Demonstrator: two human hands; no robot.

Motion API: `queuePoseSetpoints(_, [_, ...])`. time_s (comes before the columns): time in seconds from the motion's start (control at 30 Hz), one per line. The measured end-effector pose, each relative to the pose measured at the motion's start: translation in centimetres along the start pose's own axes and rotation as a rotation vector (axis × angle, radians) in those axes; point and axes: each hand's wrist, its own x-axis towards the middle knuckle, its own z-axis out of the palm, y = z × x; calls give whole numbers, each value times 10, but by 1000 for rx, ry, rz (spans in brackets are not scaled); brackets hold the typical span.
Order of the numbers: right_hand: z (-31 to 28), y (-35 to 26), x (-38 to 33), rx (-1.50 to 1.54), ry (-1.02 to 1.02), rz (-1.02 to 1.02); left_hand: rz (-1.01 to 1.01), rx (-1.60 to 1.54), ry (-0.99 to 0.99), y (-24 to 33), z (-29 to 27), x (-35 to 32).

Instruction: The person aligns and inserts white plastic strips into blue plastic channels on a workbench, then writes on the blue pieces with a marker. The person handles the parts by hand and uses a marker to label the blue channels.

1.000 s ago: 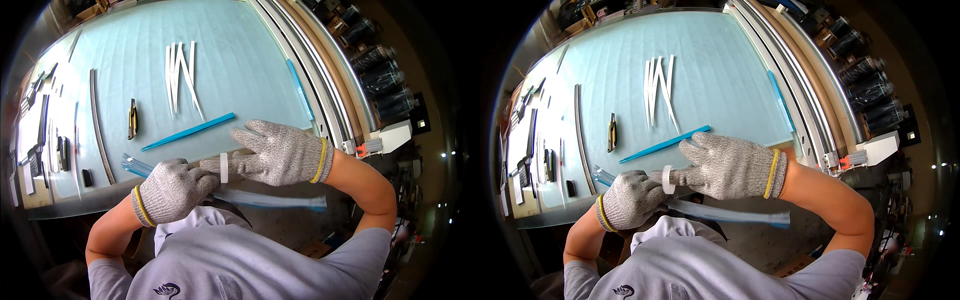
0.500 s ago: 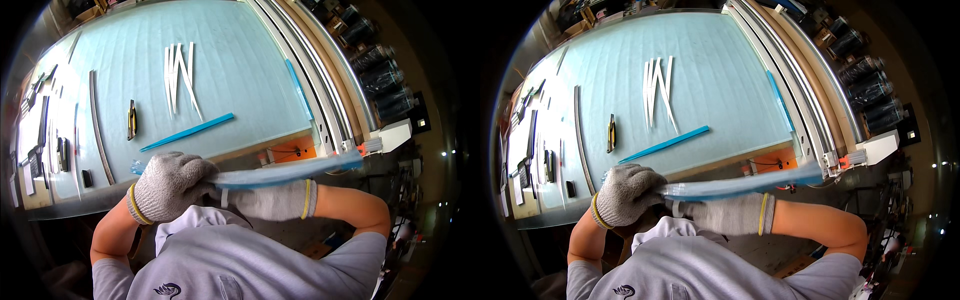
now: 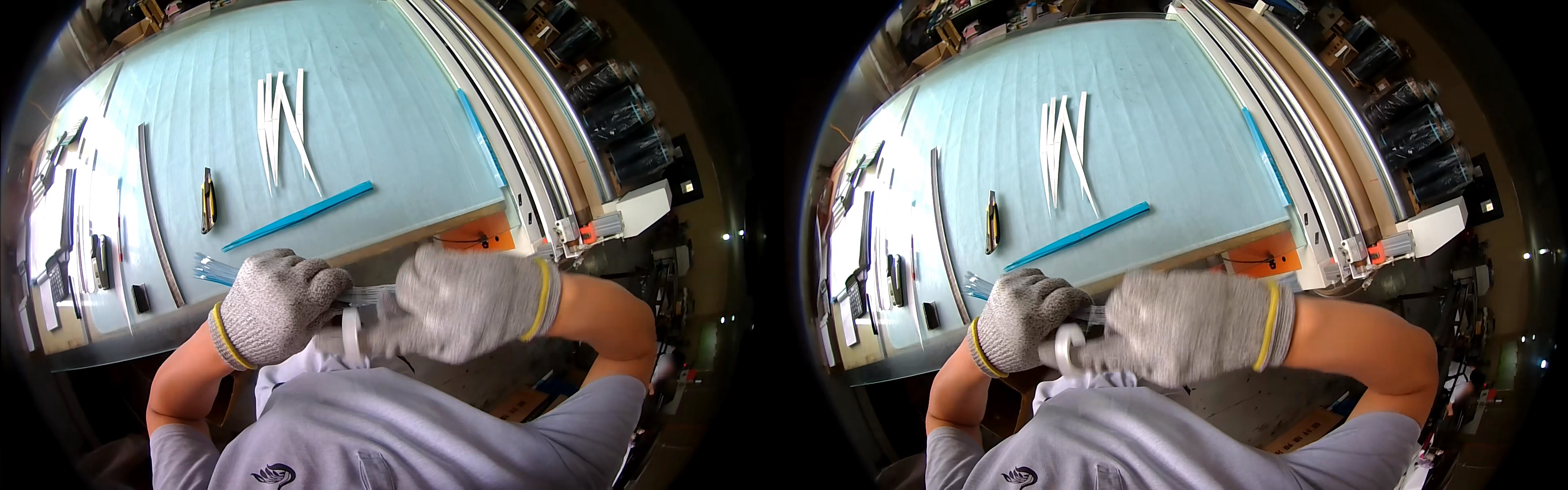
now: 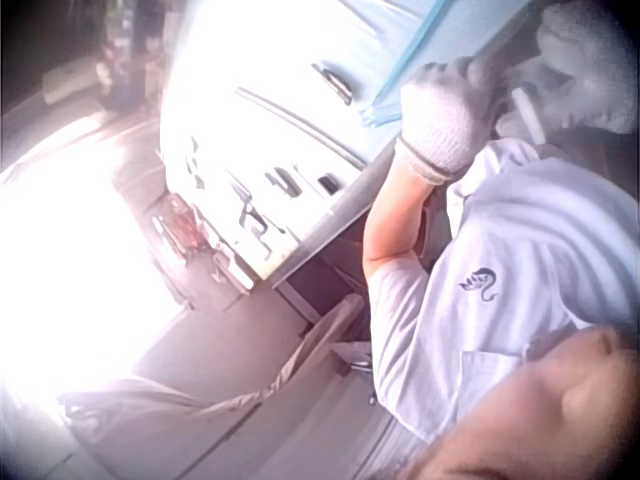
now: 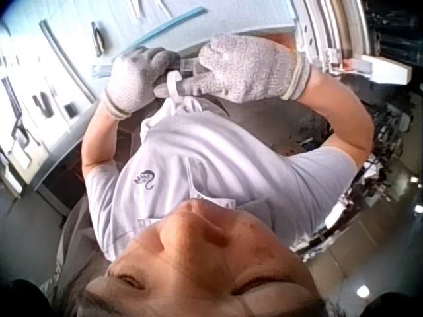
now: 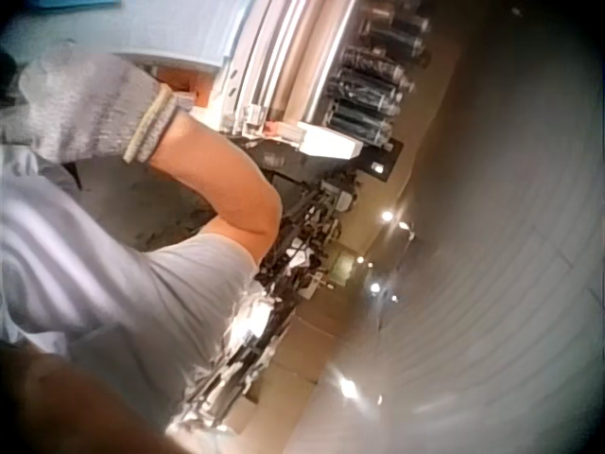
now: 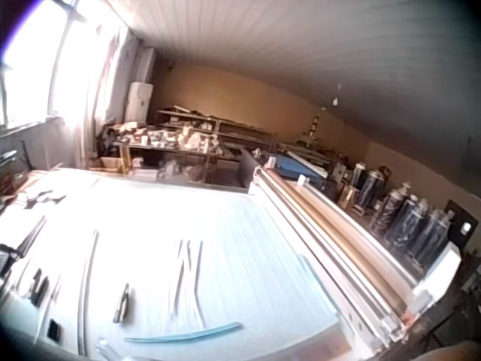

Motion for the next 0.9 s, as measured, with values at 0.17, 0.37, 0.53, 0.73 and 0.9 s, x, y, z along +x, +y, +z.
queuePoseSetpoints(0.17, [24,-23,-11,-99,184,-4,-3,6,-8,1,12,-5])
queuePoseSetpoints(0.37, [31,-26,-12,-13,220,20,-32,80,30,3,7,0])
queuePoseSetpoints(0.53, [68,-40,-12,-80,254,3,-82,79,71,4,11,3])
queuePoseSetpoints(0.73, [83,-40,-12,-29,279,103,-86,-32,116,0,3,5])
queuePoseSetpoints(0.9, [89,-2,-27,-271,205,148,43,-231,142,-2,-1,4])
